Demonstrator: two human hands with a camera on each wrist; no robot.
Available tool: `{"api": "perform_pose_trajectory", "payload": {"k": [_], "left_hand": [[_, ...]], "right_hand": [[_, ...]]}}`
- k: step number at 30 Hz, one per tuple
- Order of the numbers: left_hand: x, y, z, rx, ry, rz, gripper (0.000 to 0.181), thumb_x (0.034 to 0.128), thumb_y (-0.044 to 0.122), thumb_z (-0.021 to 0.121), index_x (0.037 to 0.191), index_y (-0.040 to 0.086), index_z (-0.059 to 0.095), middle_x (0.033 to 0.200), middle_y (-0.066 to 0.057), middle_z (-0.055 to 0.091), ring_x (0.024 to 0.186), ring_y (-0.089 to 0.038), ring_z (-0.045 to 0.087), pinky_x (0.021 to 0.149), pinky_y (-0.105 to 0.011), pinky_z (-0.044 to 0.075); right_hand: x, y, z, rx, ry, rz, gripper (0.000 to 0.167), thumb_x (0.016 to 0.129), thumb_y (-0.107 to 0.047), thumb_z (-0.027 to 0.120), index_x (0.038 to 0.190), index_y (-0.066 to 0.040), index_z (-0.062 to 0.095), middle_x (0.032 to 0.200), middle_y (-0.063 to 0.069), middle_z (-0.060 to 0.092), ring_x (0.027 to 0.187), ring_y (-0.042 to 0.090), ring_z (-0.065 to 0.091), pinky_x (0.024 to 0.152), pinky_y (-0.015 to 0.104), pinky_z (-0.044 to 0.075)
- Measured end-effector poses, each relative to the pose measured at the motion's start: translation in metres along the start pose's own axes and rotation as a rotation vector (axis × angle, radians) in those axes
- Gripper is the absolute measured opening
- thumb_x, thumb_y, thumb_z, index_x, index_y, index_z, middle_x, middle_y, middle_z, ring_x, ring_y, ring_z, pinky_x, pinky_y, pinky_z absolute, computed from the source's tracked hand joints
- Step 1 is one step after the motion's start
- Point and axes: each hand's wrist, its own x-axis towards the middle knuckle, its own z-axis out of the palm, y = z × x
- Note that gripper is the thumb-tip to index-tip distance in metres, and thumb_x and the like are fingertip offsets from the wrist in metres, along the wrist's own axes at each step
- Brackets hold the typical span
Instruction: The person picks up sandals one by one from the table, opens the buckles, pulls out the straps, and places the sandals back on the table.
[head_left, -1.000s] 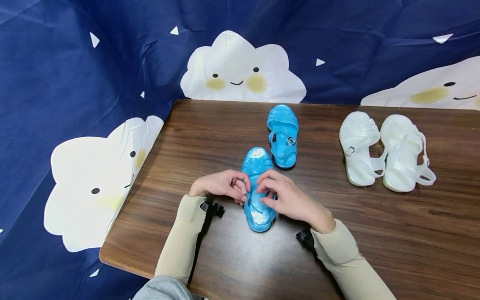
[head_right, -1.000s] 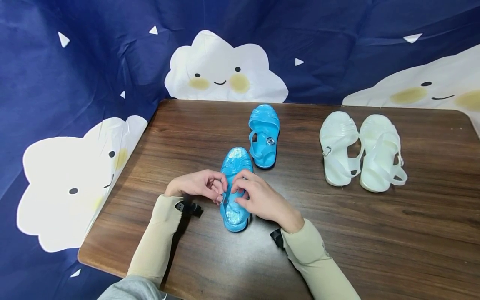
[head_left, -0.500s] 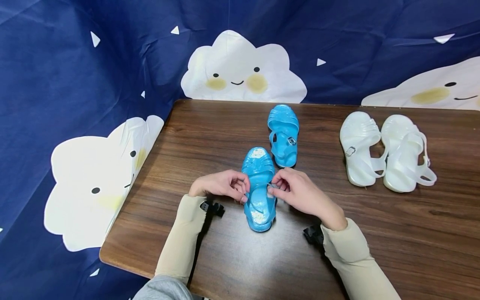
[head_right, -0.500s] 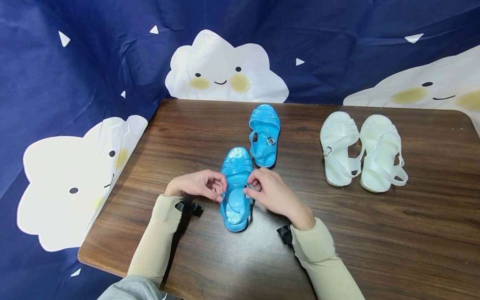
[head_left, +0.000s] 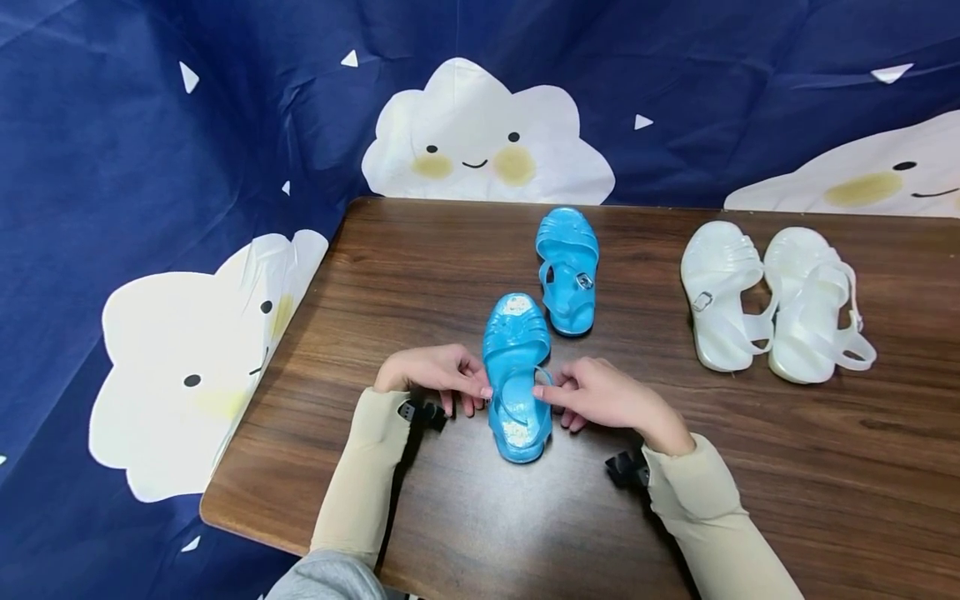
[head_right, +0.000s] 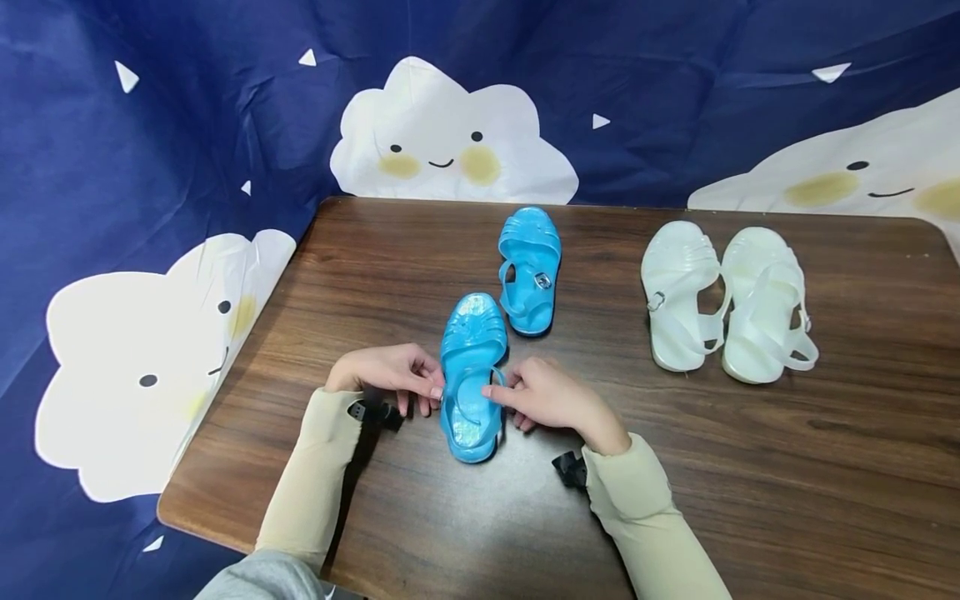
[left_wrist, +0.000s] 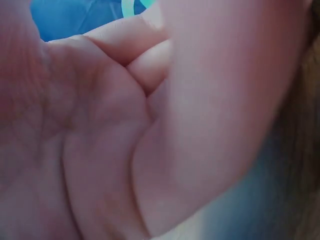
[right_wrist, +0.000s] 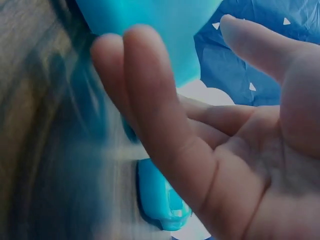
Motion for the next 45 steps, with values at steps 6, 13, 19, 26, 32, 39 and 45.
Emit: {"api": "perform_pose_trajectory", "payload": {"k": [6, 13, 19, 26, 32, 39, 45], "left_hand": [[0.002, -0.001, 0.000, -0.002, 0.004, -0.012, 0.029, 0.0929, 0.027, 0.065, 0.095, -0.001, 0.067, 0.079, -0.013, 0.069, 0.069, -0.018, 0.066, 0.063, -0.034, 0.058], [0.004, -0.001, 0.000, 0.050, 0.024, -0.005, 0.028, 0.0923, 0.028, 0.066, 0.093, 0.001, 0.069, 0.078, -0.011, 0.070, 0.070, -0.015, 0.067, 0.067, -0.030, 0.057], [0.004, -0.003, -0.001, 0.031, 0.033, 0.001, 0.029, 0.0931, 0.029, 0.064, 0.090, 0.001, 0.070, 0.077, -0.011, 0.071, 0.069, -0.016, 0.067, 0.067, -0.030, 0.057], [0.005, -0.004, -0.001, 0.017, 0.046, 0.016, 0.035, 0.0943, 0.032, 0.062, 0.088, -0.002, 0.070, 0.077, -0.013, 0.071, 0.067, -0.016, 0.066, 0.067, -0.031, 0.057], [0.005, -0.002, -0.003, -0.023, 0.085, 0.014, 0.036, 0.0963, 0.030, 0.059, 0.088, -0.004, 0.068, 0.075, -0.012, 0.070, 0.064, -0.017, 0.066, 0.064, -0.032, 0.058], [0.008, -0.003, -0.005, -0.091, 0.145, 0.005, 0.043, 0.1035, 0.035, 0.043, 0.090, 0.000, 0.063, 0.070, -0.008, 0.067, 0.058, -0.017, 0.066, 0.059, -0.032, 0.058], [0.009, -0.003, -0.006, -0.181, 0.209, -0.012, 0.047, 0.1038, 0.041, 0.038, 0.089, 0.002, 0.061, 0.068, -0.009, 0.068, 0.056, -0.017, 0.067, 0.057, -0.031, 0.057]], "right_hand": [[0.004, 0.002, 0.007, 0.090, -0.073, 0.026, 0.035, 0.094, -0.039, 0.061, 0.091, -0.003, 0.059, 0.071, 0.011, 0.067, 0.056, 0.017, 0.067, 0.058, 0.035, 0.058], [0.008, 0.002, 0.014, 0.126, -0.057, -0.041, 0.033, 0.094, -0.034, 0.062, 0.080, -0.007, 0.048, 0.071, 0.010, 0.058, 0.056, 0.020, 0.065, 0.059, 0.039, 0.058], [0.011, 0.001, 0.015, 0.070, 0.005, -0.064, 0.031, 0.094, -0.036, 0.061, 0.083, -0.007, 0.056, 0.071, 0.003, 0.062, 0.063, 0.019, 0.066, 0.063, 0.036, 0.056], [0.013, 0.001, 0.015, 0.069, 0.045, -0.054, 0.031, 0.094, -0.035, 0.060, 0.084, -0.006, 0.060, 0.071, 0.003, 0.062, 0.066, 0.016, 0.063, 0.063, 0.033, 0.054], [0.015, 0.003, 0.016, 0.164, 0.065, -0.060, 0.044, 0.095, -0.034, 0.060, 0.118, 0.004, 0.055, 0.093, 0.011, 0.062, 0.077, 0.015, 0.065, 0.070, 0.034, 0.057], [0.020, 0.006, 0.018, 0.285, 0.104, -0.074, 0.068, 0.095, -0.031, 0.060, 0.144, 0.006, 0.031, 0.123, 0.021, 0.056, 0.100, 0.022, 0.064, 0.078, 0.035, 0.058], [0.023, 0.004, 0.021, 0.297, 0.173, -0.086, 0.068, 0.095, -0.032, 0.061, 0.147, -0.001, 0.030, 0.131, 0.019, 0.054, 0.108, 0.025, 0.062, 0.083, 0.033, 0.055]]}}
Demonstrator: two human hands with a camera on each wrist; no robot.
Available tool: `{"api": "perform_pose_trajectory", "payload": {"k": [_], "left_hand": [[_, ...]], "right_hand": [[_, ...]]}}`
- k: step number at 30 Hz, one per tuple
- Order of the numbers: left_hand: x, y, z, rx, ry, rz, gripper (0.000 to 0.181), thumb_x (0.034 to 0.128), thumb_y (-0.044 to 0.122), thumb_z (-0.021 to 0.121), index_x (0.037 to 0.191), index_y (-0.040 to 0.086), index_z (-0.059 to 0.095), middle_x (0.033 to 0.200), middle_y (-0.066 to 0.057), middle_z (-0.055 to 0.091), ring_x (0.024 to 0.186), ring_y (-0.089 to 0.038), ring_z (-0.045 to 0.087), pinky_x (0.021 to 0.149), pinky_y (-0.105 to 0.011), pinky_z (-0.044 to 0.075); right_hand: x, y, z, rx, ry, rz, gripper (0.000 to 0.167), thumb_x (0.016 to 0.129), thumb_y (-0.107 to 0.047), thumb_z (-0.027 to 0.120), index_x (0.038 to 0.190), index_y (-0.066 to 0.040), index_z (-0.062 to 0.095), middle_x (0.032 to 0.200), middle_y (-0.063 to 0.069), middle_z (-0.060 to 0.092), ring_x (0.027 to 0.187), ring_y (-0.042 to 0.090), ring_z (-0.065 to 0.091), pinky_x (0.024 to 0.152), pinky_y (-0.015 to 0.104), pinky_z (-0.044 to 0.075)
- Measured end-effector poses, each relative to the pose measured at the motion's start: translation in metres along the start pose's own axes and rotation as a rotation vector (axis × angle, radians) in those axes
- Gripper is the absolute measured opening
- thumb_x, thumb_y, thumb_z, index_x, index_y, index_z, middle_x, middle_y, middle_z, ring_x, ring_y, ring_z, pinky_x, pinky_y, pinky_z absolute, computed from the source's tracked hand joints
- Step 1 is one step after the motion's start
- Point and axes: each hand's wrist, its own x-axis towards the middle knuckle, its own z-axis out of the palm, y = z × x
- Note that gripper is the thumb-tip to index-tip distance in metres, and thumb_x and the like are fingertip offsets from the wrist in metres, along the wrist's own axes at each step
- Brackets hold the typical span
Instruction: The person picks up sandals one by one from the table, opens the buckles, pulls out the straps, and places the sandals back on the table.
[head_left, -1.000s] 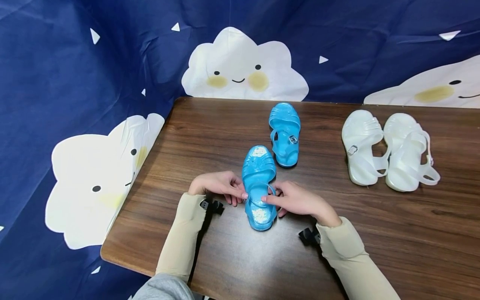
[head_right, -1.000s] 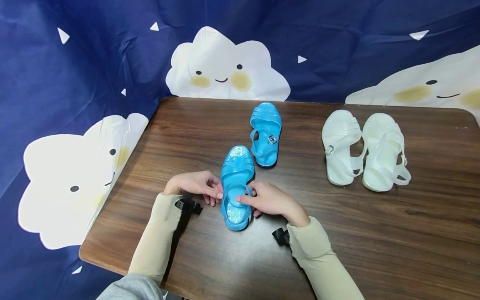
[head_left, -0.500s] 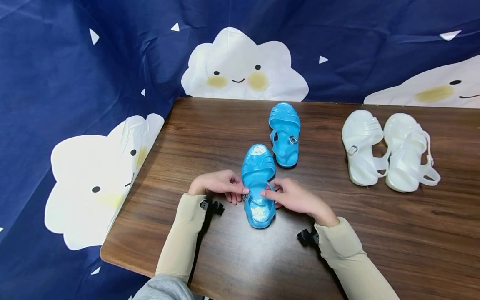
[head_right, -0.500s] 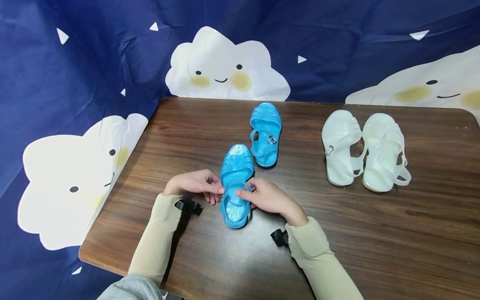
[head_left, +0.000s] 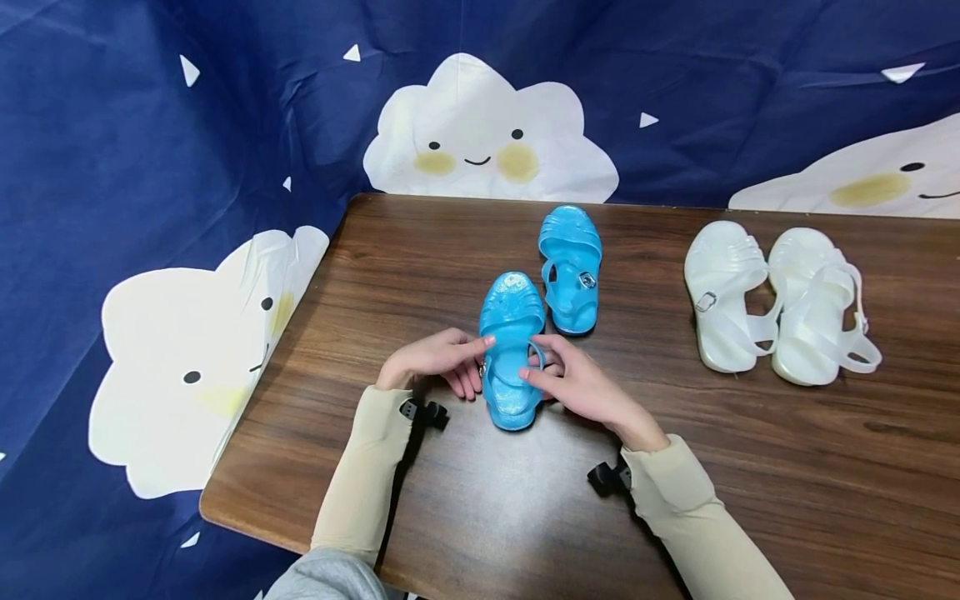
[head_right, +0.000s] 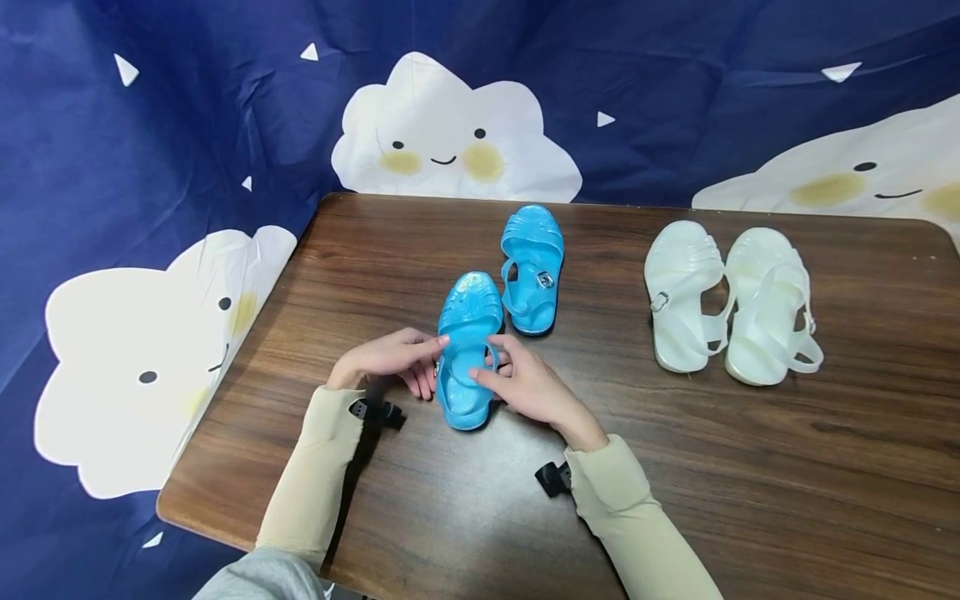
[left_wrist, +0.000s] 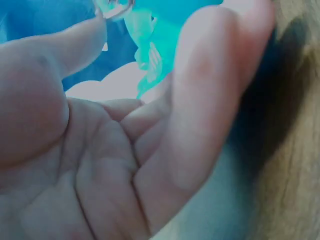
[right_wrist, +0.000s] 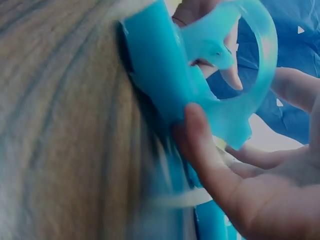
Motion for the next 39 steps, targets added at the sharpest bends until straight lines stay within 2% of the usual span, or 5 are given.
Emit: {"api": "perform_pose_trajectory", "payload": {"k": [8, 15, 23, 31, 39], "left_hand": [[-0.002, 0.003, 0.000, -0.045, 0.070, -0.021, 0.050, 0.1019, 0.046, 0.041, 0.089, 0.001, 0.060, 0.071, -0.012, 0.070, 0.064, -0.020, 0.070, 0.062, -0.035, 0.059], [-0.004, 0.006, -0.001, -0.121, 0.111, -0.032, 0.049, 0.1009, 0.044, 0.045, 0.110, -0.003, 0.054, 0.076, -0.015, 0.069, 0.068, -0.024, 0.072, 0.069, -0.042, 0.059], [-0.004, 0.008, -0.001, -0.133, 0.161, -0.025, 0.050, 0.1002, 0.044, 0.047, 0.110, -0.004, 0.054, 0.080, -0.015, 0.069, 0.069, -0.022, 0.071, 0.071, -0.039, 0.059], [-0.005, 0.011, 0.003, -0.121, 0.221, -0.024, 0.046, 0.0995, 0.042, 0.050, 0.107, -0.004, 0.056, 0.080, -0.012, 0.065, 0.068, -0.020, 0.069, 0.067, -0.039, 0.060], [-0.004, 0.014, 0.008, -0.203, 0.277, -0.023, 0.047, 0.0981, 0.038, 0.055, 0.117, -0.005, 0.052, 0.083, -0.013, 0.063, 0.065, -0.021, 0.068, 0.067, -0.040, 0.059]], "right_hand": [[0.004, 0.000, 0.004, 0.085, 0.106, -0.013, 0.064, 0.094, -0.029, 0.062, 0.145, -0.001, 0.035, 0.142, 0.020, 0.049, 0.120, 0.032, 0.058, 0.097, 0.040, 0.050], [0.005, 0.000, 0.007, 0.206, 0.097, -0.067, 0.067, 0.093, -0.024, 0.064, 0.147, -0.004, 0.030, 0.148, 0.017, 0.042, 0.126, 0.032, 0.054, 0.098, 0.037, 0.049], [0.007, 0.005, 0.012, 0.282, 0.088, -0.135, 0.073, 0.092, -0.017, 0.066, 0.149, -0.005, 0.023, 0.154, 0.019, 0.031, 0.135, 0.034, 0.044, 0.102, 0.039, 0.046], [0.002, -0.004, 0.006, 0.110, 0.073, 0.046, 0.085, 0.089, -0.033, 0.069, 0.150, -0.001, 0.019, 0.144, 0.021, 0.043, 0.117, 0.032, 0.060, 0.094, 0.042, 0.052], [-0.003, -0.011, 0.000, 0.168, -0.108, 0.171, 0.069, 0.095, -0.029, 0.061, 0.140, 0.013, 0.029, 0.102, 0.026, 0.067, 0.077, 0.021, 0.072, 0.074, 0.037, 0.059]]}}
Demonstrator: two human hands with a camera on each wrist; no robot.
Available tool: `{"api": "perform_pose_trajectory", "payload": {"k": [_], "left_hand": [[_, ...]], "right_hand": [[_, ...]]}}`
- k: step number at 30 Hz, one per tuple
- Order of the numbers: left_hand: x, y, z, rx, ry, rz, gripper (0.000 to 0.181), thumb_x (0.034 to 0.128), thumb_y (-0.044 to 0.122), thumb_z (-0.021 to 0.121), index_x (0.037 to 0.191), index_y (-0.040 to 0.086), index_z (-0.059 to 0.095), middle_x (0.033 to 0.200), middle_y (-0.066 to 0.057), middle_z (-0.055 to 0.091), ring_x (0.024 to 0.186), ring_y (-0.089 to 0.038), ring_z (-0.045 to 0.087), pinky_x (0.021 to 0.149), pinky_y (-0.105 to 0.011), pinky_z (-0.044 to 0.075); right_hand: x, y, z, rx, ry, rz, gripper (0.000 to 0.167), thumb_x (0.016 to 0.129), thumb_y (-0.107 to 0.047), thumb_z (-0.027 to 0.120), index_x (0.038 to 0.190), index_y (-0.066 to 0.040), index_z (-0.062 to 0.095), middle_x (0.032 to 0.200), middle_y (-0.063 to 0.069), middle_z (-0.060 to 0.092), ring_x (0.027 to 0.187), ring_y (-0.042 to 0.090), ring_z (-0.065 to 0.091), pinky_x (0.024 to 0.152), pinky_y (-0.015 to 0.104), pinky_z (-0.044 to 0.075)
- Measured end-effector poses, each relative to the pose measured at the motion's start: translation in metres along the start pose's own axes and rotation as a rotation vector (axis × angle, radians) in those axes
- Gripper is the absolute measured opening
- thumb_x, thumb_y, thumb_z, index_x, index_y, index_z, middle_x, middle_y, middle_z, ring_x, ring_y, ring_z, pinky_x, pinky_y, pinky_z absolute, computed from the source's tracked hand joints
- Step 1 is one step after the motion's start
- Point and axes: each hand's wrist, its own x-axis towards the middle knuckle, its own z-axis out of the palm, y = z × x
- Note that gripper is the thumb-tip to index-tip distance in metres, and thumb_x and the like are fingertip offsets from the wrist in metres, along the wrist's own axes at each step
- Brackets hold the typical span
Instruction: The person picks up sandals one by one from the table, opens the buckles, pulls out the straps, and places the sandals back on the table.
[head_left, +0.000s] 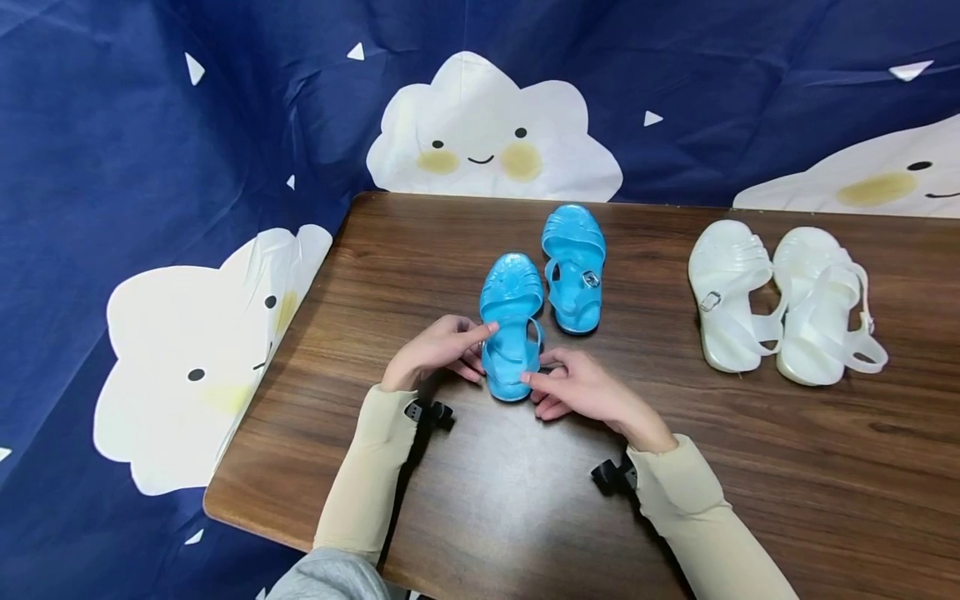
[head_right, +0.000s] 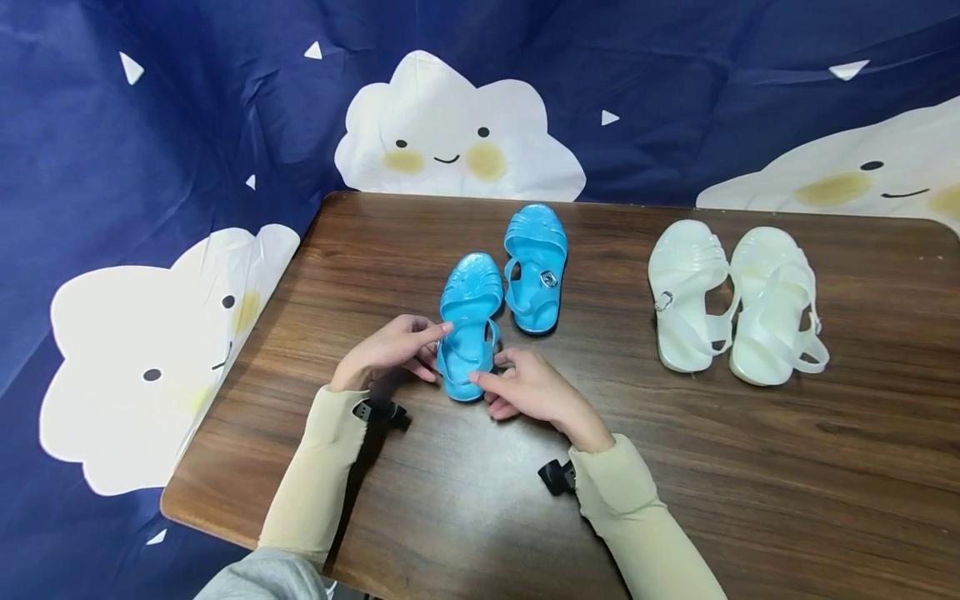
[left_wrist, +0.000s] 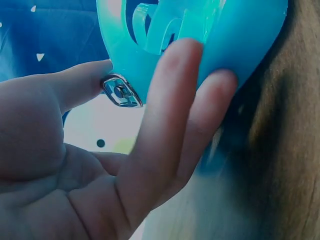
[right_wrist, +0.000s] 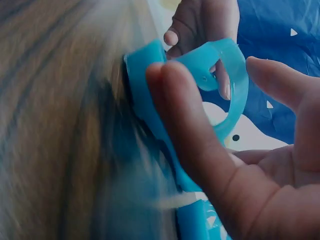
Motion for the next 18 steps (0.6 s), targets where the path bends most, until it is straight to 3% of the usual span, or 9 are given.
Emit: {"api": "perform_pose_trajectory", "payload": {"k": [6, 18], "left_hand": [[0.0013, -0.0011, 0.0009, -0.026, 0.025, -0.002, 0.052, 0.0976, 0.037, 0.056, 0.126, -0.005, 0.046, 0.085, -0.015, 0.063, 0.068, -0.022, 0.067, 0.063, -0.038, 0.059], [0.0037, 0.0016, 0.0024, -0.038, 0.125, -0.005, 0.055, 0.0972, 0.035, 0.057, 0.133, -0.004, 0.044, 0.102, -0.016, 0.059, 0.080, -0.021, 0.064, 0.067, -0.035, 0.059]], "right_hand": [[0.0023, 0.0026, 0.0027, 0.076, -0.028, -0.008, 0.067, 0.096, -0.027, 0.061, 0.140, 0.012, 0.029, 0.106, 0.028, 0.067, 0.086, 0.025, 0.072, 0.079, 0.038, 0.058], [0.0031, 0.0031, 0.0019, 0.165, -0.029, -0.052, 0.069, 0.096, -0.024, 0.059, 0.144, 0.011, 0.023, 0.122, 0.033, 0.059, 0.106, 0.034, 0.066, 0.092, 0.041, 0.053]]}}
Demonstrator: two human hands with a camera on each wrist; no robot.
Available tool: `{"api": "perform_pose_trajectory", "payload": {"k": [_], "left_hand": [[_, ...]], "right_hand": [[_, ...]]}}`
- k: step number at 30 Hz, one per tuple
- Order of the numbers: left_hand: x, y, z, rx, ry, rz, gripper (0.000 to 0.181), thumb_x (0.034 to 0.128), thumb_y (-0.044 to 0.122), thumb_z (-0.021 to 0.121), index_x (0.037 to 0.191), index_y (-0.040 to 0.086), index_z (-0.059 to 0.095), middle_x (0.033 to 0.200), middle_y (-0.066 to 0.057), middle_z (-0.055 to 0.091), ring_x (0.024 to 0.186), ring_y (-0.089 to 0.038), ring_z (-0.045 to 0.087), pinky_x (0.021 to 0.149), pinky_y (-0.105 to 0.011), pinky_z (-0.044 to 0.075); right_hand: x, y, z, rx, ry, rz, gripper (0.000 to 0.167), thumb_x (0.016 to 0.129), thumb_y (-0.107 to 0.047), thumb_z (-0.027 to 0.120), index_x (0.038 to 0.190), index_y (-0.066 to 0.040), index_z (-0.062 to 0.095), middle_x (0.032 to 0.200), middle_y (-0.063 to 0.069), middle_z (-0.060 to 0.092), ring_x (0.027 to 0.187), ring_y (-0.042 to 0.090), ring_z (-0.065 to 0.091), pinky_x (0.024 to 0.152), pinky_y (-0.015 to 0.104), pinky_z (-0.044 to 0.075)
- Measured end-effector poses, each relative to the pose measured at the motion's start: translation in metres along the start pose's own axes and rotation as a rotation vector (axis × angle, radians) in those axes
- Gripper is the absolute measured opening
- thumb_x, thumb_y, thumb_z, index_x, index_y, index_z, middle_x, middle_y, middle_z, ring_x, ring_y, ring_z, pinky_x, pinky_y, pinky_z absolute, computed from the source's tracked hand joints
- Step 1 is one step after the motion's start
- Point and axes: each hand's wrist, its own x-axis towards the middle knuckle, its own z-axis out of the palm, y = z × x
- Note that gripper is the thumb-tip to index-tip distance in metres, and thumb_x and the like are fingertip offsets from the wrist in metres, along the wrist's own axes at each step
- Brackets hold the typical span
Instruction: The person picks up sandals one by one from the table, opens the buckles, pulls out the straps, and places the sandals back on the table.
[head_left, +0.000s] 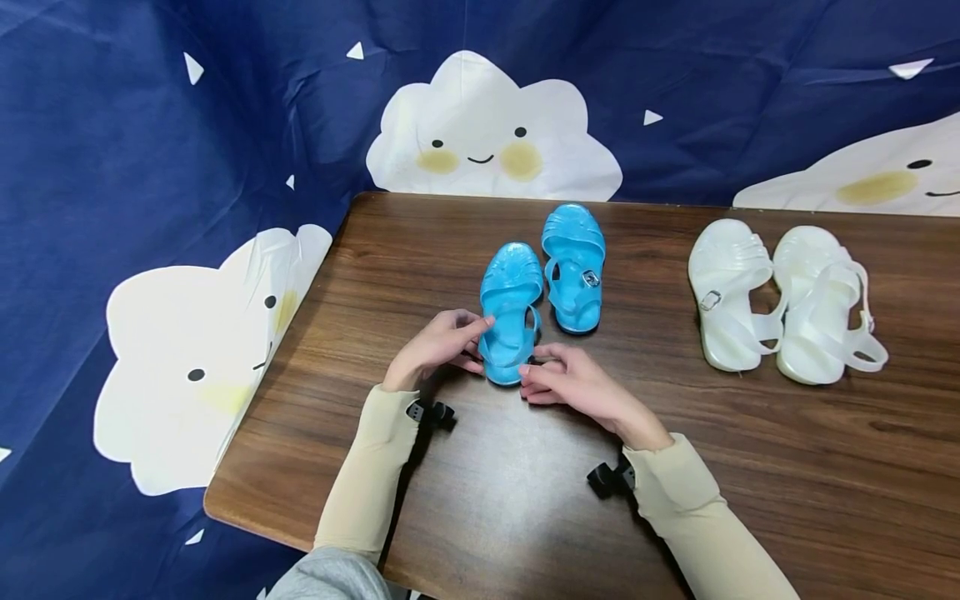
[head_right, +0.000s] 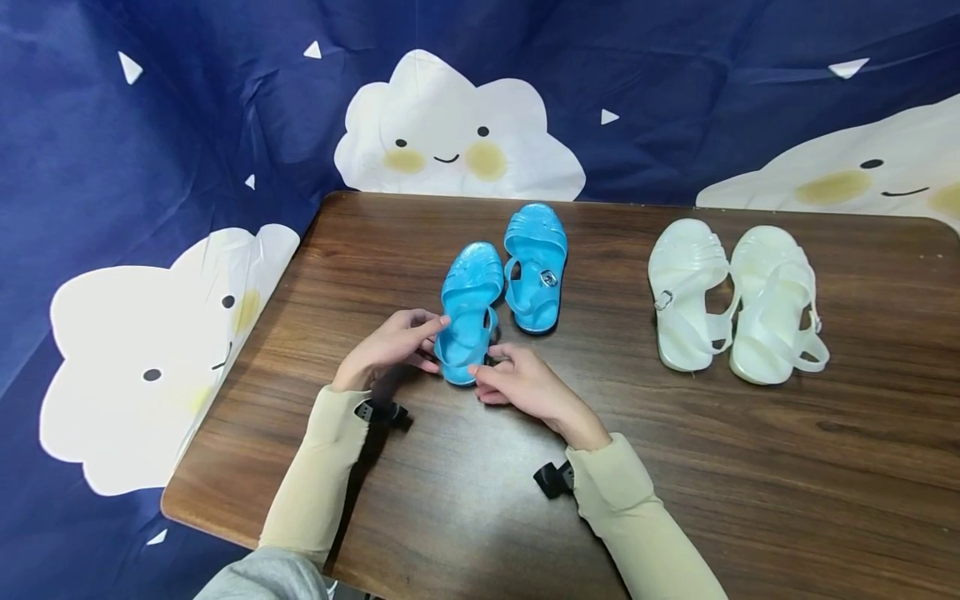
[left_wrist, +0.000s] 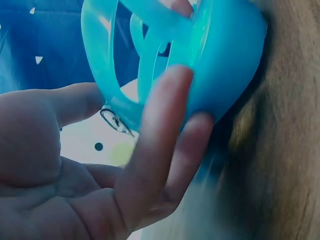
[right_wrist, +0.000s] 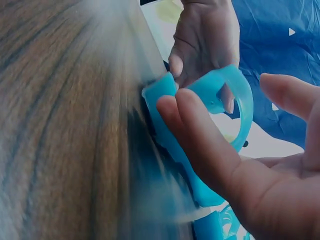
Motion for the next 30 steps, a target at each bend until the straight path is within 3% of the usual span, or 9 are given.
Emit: {"api": "perform_pose_trajectory", "payload": {"k": [7, 13, 20, 30], "left_hand": [[0.003, 0.000, 0.004, 0.019, 0.081, 0.095, 0.049, 0.0991, 0.025, 0.054, 0.134, -0.007, 0.044, 0.114, -0.018, 0.058, 0.087, -0.017, 0.061, 0.079, -0.034, 0.058], [0.005, 0.001, 0.005, 0.029, 0.178, 0.161, 0.043, 0.0988, 0.023, 0.055, 0.130, -0.006, 0.050, 0.117, -0.020, 0.060, 0.089, -0.019, 0.062, 0.084, -0.038, 0.057], [0.004, 0.003, 0.009, 0.125, 0.220, 0.176, 0.050, 0.0966, 0.028, 0.058, 0.134, -0.003, 0.047, 0.119, -0.018, 0.059, 0.098, -0.022, 0.062, 0.085, -0.035, 0.056], [0.007, 0.002, 0.011, 0.071, 0.233, 0.168, 0.055, 0.0972, 0.029, 0.057, 0.139, -0.003, 0.042, 0.129, -0.019, 0.058, 0.110, -0.025, 0.062, 0.089, -0.035, 0.055]], "right_hand": [[0.002, 0.002, 0.001, 0.019, 0.025, -0.044, 0.063, 0.096, -0.019, 0.058, 0.144, 0.009, 0.028, 0.133, 0.032, 0.052, 0.121, 0.038, 0.057, 0.097, 0.042, 0.050], [0.005, 0.004, 0.005, -0.039, 0.039, -0.094, 0.063, 0.096, -0.022, 0.058, 0.145, 0.007, 0.030, 0.141, 0.029, 0.046, 0.126, 0.038, 0.052, 0.099, 0.038, 0.050], [0.005, 0.005, 0.009, -0.115, 0.056, -0.127, 0.060, 0.098, -0.021, 0.056, 0.146, 0.005, 0.030, 0.145, 0.026, 0.042, 0.128, 0.035, 0.051, 0.097, 0.035, 0.051], [0.005, 0.006, 0.009, -0.159, 0.049, -0.145, 0.064, 0.096, -0.027, 0.059, 0.146, 0.003, 0.032, 0.148, 0.024, 0.041, 0.133, 0.033, 0.047, 0.105, 0.041, 0.045]]}}
